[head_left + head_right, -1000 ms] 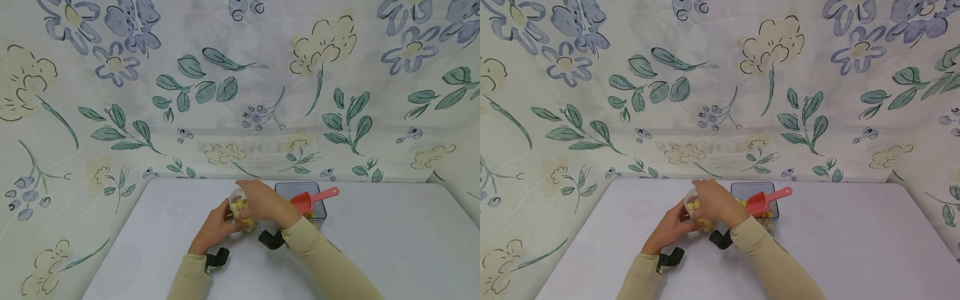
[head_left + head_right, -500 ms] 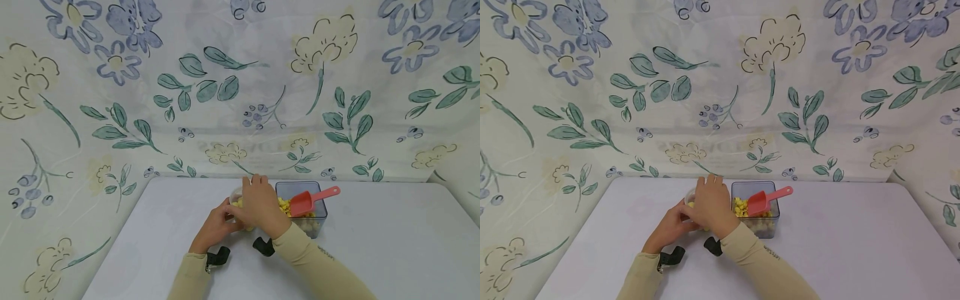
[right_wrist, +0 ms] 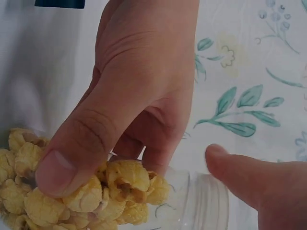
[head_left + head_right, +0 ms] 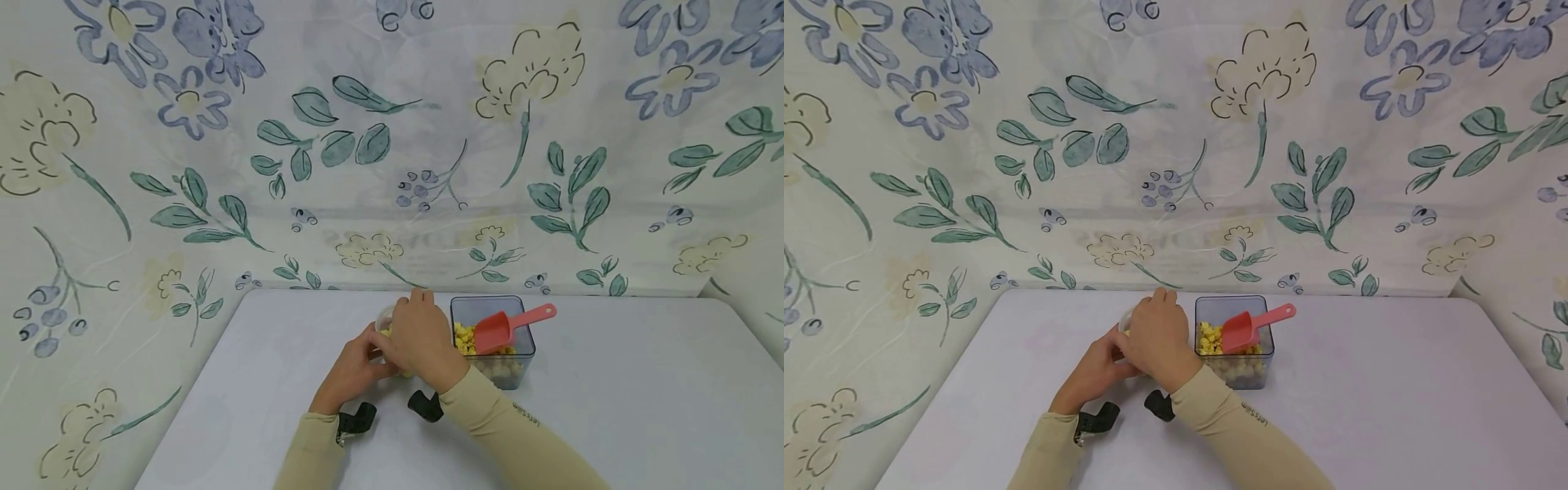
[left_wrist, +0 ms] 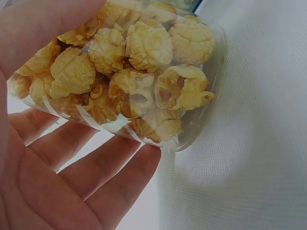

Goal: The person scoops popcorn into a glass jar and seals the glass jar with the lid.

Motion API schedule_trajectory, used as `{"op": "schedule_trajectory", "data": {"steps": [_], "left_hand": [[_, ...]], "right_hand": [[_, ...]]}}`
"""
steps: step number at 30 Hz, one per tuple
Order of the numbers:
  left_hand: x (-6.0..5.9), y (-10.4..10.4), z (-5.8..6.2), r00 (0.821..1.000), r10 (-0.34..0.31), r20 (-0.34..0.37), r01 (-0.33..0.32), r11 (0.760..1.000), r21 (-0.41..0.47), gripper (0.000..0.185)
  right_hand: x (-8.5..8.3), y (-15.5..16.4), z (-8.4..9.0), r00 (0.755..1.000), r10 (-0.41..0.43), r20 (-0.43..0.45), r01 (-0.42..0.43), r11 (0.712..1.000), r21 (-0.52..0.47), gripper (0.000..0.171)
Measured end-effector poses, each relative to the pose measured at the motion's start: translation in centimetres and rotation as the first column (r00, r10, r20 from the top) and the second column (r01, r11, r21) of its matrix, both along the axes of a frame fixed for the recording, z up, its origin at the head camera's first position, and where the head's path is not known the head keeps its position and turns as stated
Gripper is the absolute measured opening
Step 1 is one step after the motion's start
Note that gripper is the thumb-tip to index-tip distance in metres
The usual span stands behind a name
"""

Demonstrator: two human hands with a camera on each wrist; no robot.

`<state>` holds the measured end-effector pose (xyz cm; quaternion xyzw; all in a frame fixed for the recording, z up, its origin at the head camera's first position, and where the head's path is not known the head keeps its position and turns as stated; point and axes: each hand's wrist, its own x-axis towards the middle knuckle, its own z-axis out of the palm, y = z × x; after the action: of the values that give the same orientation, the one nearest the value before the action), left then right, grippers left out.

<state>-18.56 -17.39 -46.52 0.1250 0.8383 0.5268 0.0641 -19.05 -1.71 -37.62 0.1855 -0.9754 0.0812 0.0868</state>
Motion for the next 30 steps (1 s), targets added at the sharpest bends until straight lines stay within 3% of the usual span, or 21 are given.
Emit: {"op": "schedule_trajectory", "data": {"steps": [6,16,30], "left_hand": [[0.0,0.0,0.1,1.0,-0.01,-0.012,0.01,1.0,0.0,0.054],[0.1,-0.1,0.1,1.0,-0.005,0.004,0.005,1.0,-0.021,0.065],[0.0,-0.1,-0.1,1.0,-0.011,-0.018,0.01,0.999,-0.032,0.066]], "right_hand": [[0.0,0.0,0.2,0.999,0.005,-0.038,-0.005,1.0,0.016,0.064],[-0.3,0.1,0.6,0.997,0.022,0.078,-0.021,1.0,-0.012,0.065],[-1.2,0.8,0.9,0.983,0.131,0.132,-0.129,0.991,-0.022,0.057]]}}
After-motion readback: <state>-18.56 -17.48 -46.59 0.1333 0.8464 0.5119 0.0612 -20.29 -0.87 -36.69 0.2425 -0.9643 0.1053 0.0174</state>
